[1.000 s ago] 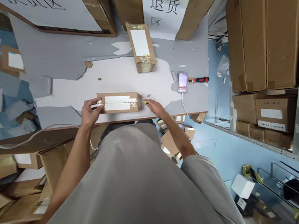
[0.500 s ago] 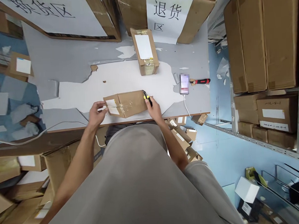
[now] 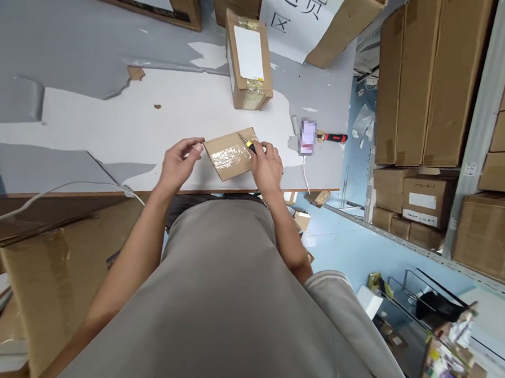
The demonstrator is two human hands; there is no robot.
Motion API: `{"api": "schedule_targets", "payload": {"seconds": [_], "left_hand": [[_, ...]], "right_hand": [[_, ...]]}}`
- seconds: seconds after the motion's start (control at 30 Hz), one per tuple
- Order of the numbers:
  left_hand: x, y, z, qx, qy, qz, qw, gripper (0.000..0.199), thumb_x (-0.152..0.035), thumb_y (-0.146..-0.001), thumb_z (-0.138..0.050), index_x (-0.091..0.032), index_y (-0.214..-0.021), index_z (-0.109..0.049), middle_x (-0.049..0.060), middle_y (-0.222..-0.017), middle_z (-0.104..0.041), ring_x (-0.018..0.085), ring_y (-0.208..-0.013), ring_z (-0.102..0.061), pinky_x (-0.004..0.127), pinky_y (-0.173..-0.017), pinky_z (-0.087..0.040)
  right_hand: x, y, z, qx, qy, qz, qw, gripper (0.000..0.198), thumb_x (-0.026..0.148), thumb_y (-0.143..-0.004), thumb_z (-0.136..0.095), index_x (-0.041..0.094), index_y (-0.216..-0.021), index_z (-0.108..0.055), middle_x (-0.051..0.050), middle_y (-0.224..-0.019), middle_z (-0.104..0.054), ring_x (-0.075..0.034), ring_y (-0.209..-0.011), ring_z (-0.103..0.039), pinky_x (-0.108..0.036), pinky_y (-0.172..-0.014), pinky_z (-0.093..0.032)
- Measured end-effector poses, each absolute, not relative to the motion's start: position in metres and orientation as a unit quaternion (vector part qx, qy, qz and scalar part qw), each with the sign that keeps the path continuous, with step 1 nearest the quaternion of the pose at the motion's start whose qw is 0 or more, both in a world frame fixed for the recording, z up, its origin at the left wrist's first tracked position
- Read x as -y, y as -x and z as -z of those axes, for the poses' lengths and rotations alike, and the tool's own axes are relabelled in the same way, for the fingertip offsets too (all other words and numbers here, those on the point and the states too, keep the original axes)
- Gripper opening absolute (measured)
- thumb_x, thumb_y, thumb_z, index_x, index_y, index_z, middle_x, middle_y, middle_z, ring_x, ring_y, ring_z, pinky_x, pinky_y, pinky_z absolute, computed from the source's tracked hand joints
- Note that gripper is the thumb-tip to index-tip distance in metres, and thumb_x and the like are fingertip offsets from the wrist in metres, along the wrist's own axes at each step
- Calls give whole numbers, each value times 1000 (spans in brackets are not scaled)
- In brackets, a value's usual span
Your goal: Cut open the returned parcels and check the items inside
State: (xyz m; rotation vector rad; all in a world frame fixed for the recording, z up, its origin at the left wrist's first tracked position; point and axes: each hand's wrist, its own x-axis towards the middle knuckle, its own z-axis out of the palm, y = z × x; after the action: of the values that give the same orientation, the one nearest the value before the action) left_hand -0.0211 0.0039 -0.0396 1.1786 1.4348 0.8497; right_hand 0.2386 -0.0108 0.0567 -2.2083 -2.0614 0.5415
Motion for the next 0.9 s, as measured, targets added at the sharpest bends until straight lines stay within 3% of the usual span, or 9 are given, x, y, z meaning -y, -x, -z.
{"api": "schedule_targets", "payload": {"seconds": [0.13,0.23,0.37,0.47,0.6,0.9], "left_hand": [[-20,14,4,-605,-511,-341,506,37,-39,-95,-88,-18,-125,-85,12,-135,-84,24,-112,-79,35,-100,-67],[-27,11,-7,-617,-501,-329,510,32,-30,-88,-94,-18,-117,-87,10,-121,-87,22,-101,-79,35,-95,-67],[-31,14,-7,-626,-482,-327,518,22,-30,-85,-98,-21,-104,-91,7,-104,-88,24,-93,-79,37,-91,-68],[-34,16,-6,-623,-475,-327,529,19,-32,-83,-101,-23,-97,-92,6,-97,-88,26,-92,-81,40,-93,-69],[-36,16,-6,-619,-471,-329,536,18,-29,-81,-101,-24,-97,-94,5,-95,-88,27,-92,-82,42,-94,-69],[-32,13,-6,-618,-460,-340,539,20,-31,-82,-101,-25,-100,-94,5,-97,-88,27,-92,-83,44,-96,-70]], "right_hand": [[10,-235,-82,650,731,-206,1,55,35,-127,-36,24,-173,-64,-21,-163,-63,-36,-146,-68,-51,-124,-57],[18,-230,-102,630,748,-209,4,61,39,-128,-28,23,-180,-57,-21,-159,-68,-37,-147,-71,-54,-125,-59],[36,-214,-120,646,706,-291,-4,62,49,-127,-43,30,-187,-48,-15,-154,-80,-38,-141,-78,-52,-118,-63],[42,-195,-124,658,667,-348,-44,62,47,-126,-52,31,-186,-51,-13,-146,-86,-37,-132,-83,-49,-116,-64],[38,-177,-122,661,656,-354,-82,59,42,-128,-46,23,-183,-55,-15,-145,-87,-37,-133,-82,-49,-118,-62],[32,-165,-122,673,645,-336,-133,58,37,-127,-44,23,-183,-52,-15,-137,-87,-38,-130,-82,-50,-114,-64]]}}
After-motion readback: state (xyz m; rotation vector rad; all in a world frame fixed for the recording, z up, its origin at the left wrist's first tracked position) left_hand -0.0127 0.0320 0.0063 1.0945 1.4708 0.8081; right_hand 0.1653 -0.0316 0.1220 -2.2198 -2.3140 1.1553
